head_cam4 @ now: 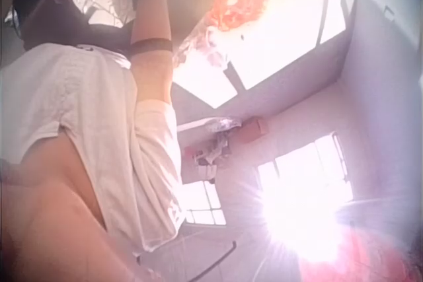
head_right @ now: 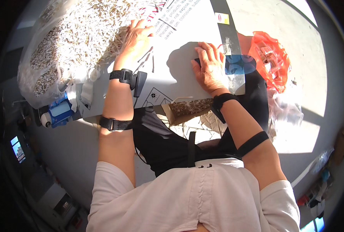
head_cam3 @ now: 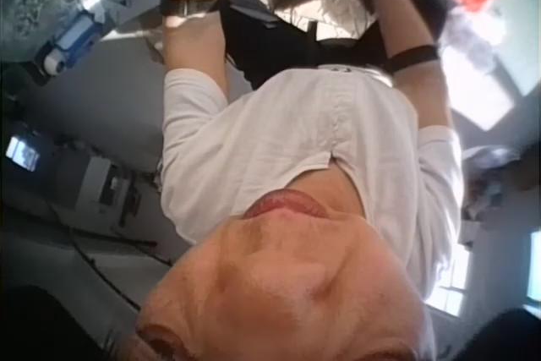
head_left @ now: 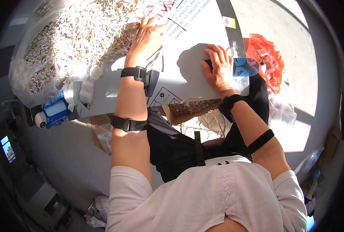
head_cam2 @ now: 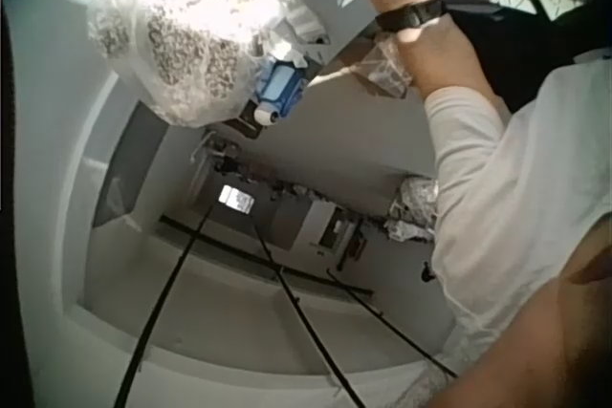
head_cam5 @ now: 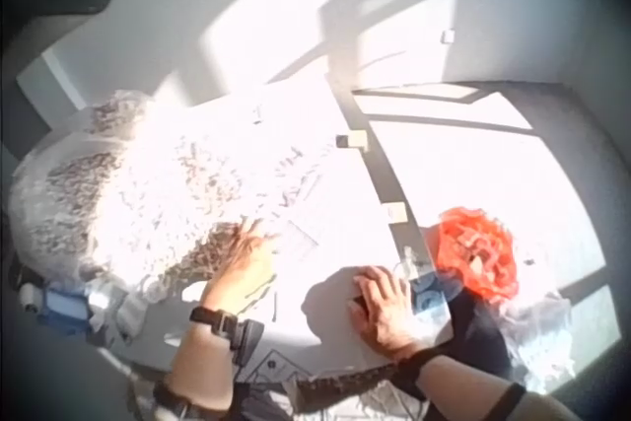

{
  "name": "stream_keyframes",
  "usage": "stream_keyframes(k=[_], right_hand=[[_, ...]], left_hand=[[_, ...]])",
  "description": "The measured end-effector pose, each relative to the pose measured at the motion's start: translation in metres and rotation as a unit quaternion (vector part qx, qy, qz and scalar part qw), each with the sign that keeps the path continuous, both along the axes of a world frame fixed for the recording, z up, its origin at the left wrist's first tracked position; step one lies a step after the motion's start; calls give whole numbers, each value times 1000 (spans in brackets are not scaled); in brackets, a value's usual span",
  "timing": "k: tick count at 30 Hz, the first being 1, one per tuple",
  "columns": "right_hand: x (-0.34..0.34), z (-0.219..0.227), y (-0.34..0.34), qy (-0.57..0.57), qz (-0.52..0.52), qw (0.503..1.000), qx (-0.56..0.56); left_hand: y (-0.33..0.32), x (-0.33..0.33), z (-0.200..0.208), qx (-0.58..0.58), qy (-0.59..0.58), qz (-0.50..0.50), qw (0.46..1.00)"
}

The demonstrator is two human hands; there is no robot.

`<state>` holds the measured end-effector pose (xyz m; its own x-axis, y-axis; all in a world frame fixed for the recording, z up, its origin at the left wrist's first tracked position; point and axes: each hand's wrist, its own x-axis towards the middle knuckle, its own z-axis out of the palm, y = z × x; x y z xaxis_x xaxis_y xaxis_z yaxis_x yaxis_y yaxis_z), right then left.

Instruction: Packaging cotton swabs into small plastic bags.

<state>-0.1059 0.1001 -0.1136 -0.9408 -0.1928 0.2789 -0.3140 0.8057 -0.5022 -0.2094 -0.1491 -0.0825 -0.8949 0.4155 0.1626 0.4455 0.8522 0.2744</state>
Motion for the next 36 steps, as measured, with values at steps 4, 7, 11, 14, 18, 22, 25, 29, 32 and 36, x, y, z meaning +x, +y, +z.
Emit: stream_keyframes(k=[4, 7, 11, 14, 18, 22, 25, 29, 32, 36], right_hand=[[-1, 1, 0, -7, 0, 1000, -2], [0, -3, 6, -6, -3, 1000, -10], [-22, -2, -8, -66, -55, 988, -126], [-85, -2, -22, -6, -81, 988, -131], [-138, -1, -36, -10, -17, 1000, 19], [-138, -11, -53, 3, 72, 997, 27], [-123, -9, -56, 5, 158, 987, -9], [-121, -2, -43, -66, 283, 957, -19], [-104, 2, -29, -114, 288, 948, -68], [-78, 6, -24, -101, 267, 953, -102]], left_hand=[[-16, 11, 2, 39, -41, 26, 998], [-4, 41, 11, 51, -132, 69, 987], [-7, 84, -6, 56, -17, 171, 984], [-4, 105, -17, 74, 34, 209, 975], [19, 122, -26, 74, 59, 259, 961], [37, 123, -35, 70, 82, 263, 959], [51, 121, -42, 113, 118, 242, 956], [64, 122, -37, 113, 87, 225, 964], [61, 132, -30, 188, 113, 252, 943], [33, 145, -33, 193, 90, 253, 944]])
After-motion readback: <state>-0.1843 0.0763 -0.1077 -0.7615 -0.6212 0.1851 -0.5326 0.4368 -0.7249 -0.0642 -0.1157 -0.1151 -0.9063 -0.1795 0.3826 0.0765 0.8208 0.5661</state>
